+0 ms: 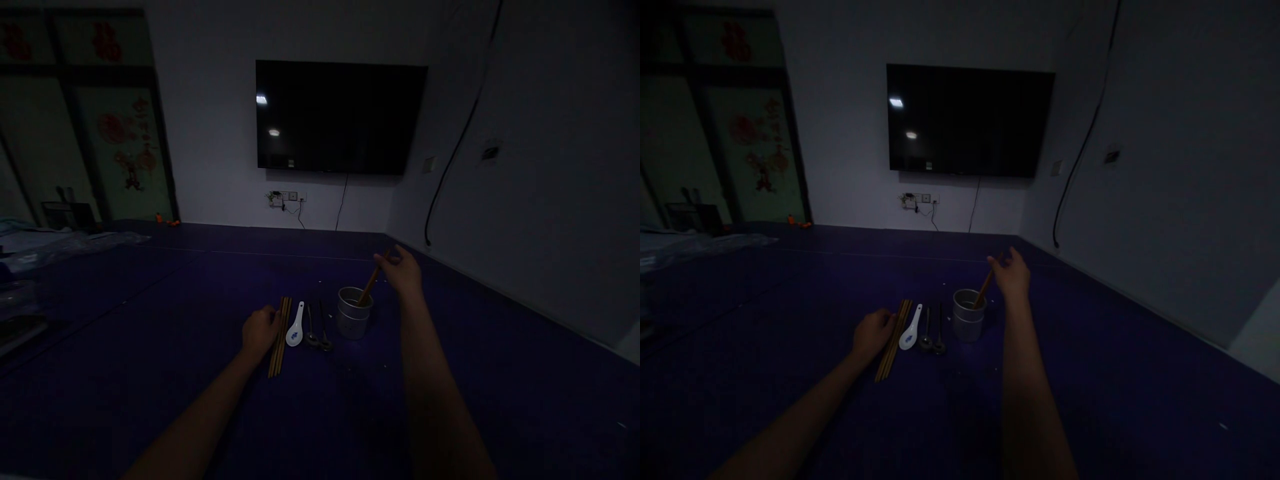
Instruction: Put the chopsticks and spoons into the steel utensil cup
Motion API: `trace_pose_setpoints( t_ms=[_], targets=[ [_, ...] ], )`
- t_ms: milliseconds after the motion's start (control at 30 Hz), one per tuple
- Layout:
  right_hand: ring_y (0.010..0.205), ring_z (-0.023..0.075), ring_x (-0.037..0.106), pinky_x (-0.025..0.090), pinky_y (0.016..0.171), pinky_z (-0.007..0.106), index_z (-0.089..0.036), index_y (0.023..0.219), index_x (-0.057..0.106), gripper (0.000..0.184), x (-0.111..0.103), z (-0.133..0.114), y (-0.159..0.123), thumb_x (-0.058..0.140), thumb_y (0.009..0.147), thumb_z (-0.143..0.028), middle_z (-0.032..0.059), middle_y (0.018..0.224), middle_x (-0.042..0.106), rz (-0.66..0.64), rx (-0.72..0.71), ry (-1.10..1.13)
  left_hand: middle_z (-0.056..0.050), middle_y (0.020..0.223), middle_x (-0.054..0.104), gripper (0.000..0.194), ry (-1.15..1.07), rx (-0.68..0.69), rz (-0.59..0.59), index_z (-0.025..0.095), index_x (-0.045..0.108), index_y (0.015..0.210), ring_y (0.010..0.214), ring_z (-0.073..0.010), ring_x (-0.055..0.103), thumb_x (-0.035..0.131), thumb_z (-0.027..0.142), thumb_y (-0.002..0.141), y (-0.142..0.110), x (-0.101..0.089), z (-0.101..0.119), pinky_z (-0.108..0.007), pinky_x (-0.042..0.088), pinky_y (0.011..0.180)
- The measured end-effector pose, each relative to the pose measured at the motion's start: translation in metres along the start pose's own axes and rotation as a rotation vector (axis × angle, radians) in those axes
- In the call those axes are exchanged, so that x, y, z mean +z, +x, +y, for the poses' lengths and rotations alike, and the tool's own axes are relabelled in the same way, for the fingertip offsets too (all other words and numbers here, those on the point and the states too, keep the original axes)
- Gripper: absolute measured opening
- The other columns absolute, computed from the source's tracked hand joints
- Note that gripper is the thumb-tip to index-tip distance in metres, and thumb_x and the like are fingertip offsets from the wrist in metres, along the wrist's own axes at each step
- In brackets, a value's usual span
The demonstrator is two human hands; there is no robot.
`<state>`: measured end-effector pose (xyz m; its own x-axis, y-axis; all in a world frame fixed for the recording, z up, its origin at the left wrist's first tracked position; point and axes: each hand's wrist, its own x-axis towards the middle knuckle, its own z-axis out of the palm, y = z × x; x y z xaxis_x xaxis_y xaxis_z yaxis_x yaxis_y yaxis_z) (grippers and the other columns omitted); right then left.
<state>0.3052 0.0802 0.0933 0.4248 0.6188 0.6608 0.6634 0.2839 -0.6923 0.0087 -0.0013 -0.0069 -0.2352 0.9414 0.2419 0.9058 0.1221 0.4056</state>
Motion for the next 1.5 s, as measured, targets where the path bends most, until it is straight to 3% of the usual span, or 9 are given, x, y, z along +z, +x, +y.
trace_pose_setpoints(
  t_ms=[100,233,400,567,733,867,1033,1300,1500],
  targets=[
    [0.1,0.028,0.058,0.042,0.088,0.042,-0.006,0.119,0.055,0.059,-0.019,-0.029,-0.007,0.063,0.072,-0.04,0.0196,0.109,0.063,0.199,-0.028,-0.082,-0.007,0.086,0.069,0.04,0.058,-0.001,-0.023,0.019,0.065,0.089,0.082,-0.0182,0.064,0.034,0.045,0.087,0.0,0.001,0.0,-0.024,0.038,0.061],
    [0.089,0.0236,0.063,0.045,0.083,0.039,-0.009,0.108,0.062,0.041,-0.035,-0.067,-0.017,0.052,0.079,-0.037,0.0151,0.099,0.067,0.242,-0.096,0.052,-0.008,0.087,0.069,0.039,0.121,0.029,-0.065,0.019,0.065,0.088,0.085,-0.0198,0.063,0.037,0.047,0.085,0.0,0.002,-0.001,-0.025,0.039,0.064],
    [0.068,0.0181,0.065,0.048,0.066,0.03,-0.012,0.094,0.067,0.037,-0.026,-0.098,-0.033,0.049,0.082,-0.041,0.0089,0.076,0.069,-0.161,-0.165,0.242,-0.009,0.088,0.068,0.042,0.152,0.051,-0.09,0.018,0.066,0.089,0.086,-0.0204,0.063,0.037,0.049,0.085,0.0,0.003,-0.002,-0.026,0.041,0.067],
    [0.067,0.0135,0.064,0.047,0.065,0.025,-0.014,0.093,0.068,0.03,0.005,-0.121,-0.066,0.049,0.085,-0.036,0.0069,0.076,0.07,-0.628,-0.279,0.229,-0.009,0.089,0.068,0.04,0.161,0.063,-0.098,0.018,0.066,0.089,0.085,-0.0201,0.063,0.039,0.046,0.084,-0.001,0.001,-0.001,-0.025,0.042,0.066],
    [0.087,0.0142,0.064,0.045,0.072,0.021,-0.018,0.097,0.069,0.024,0.042,-0.126,-0.101,0.052,0.084,-0.028,0.0056,0.097,0.07,-1.016,-0.443,-0.011,-0.009,0.087,0.069,0.039,0.158,0.086,-0.099,0.018,0.065,0.089,0.084,-0.0198,0.063,0.04,0.048,0.083,0.0,0.002,-0.003,-0.025,0.042,0.066],
    [0.092,0.0158,0.064,0.044,0.068,0.02,-0.021,0.096,0.07,0.026,0.057,-0.116,-0.12,0.049,0.081,-0.019,0.0051,0.1,0.07,-1.211,-0.498,-0.415,-0.011,0.086,0.068,0.044,0.152,0.117,-0.092,0.017,0.065,0.09,0.086,-0.0206,0.063,0.037,0.05,0.085,0.001,0.003,-0.004,-0.026,0.042,0.068],
    [0.095,0.0224,0.064,0.045,0.066,0.024,-0.015,0.102,0.068,0.031,0.061,-0.11,-0.131,0.045,0.082,-0.021,0.0132,0.105,0.068,-1.239,-0.517,-0.54,-0.013,0.088,0.067,0.042,0.212,0.115,-0.076,0.015,0.065,0.092,0.09,-0.0228,0.062,0.036,0.046,0.086,0.001,0.0,-0.002,-0.029,0.044,0.073],
    [0.101,0.0219,0.061,0.047,0.076,0.026,-0.018,0.106,0.066,0.033,0.065,-0.11,-0.142,0.045,0.081,-0.018,0.0116,0.109,0.066,-1.301,-0.551,-0.578,-0.013,0.091,0.066,0.035,0.275,0.149,-0.059,0.016,0.064,0.095,0.094,-0.0229,0.06,0.039,0.038,0.085,0.0,0.0,-0.004,-0.029,0.044,0.076],
    [0.102,0.0257,0.061,0.049,0.076,0.03,-0.011,0.108,0.065,0.035,0.068,-0.11,-0.148,0.044,0.081,-0.017,0.0173,0.11,0.065,-1.306,-0.532,-0.612,-0.013,0.092,0.066,0.034,0.277,0.195,-0.057,0.016,0.064,0.092,0.093,-0.0238,0.06,0.04,0.038,0.084,0.0,-0.002,-0.003,-0.03,0.044,0.075]
  ],
)
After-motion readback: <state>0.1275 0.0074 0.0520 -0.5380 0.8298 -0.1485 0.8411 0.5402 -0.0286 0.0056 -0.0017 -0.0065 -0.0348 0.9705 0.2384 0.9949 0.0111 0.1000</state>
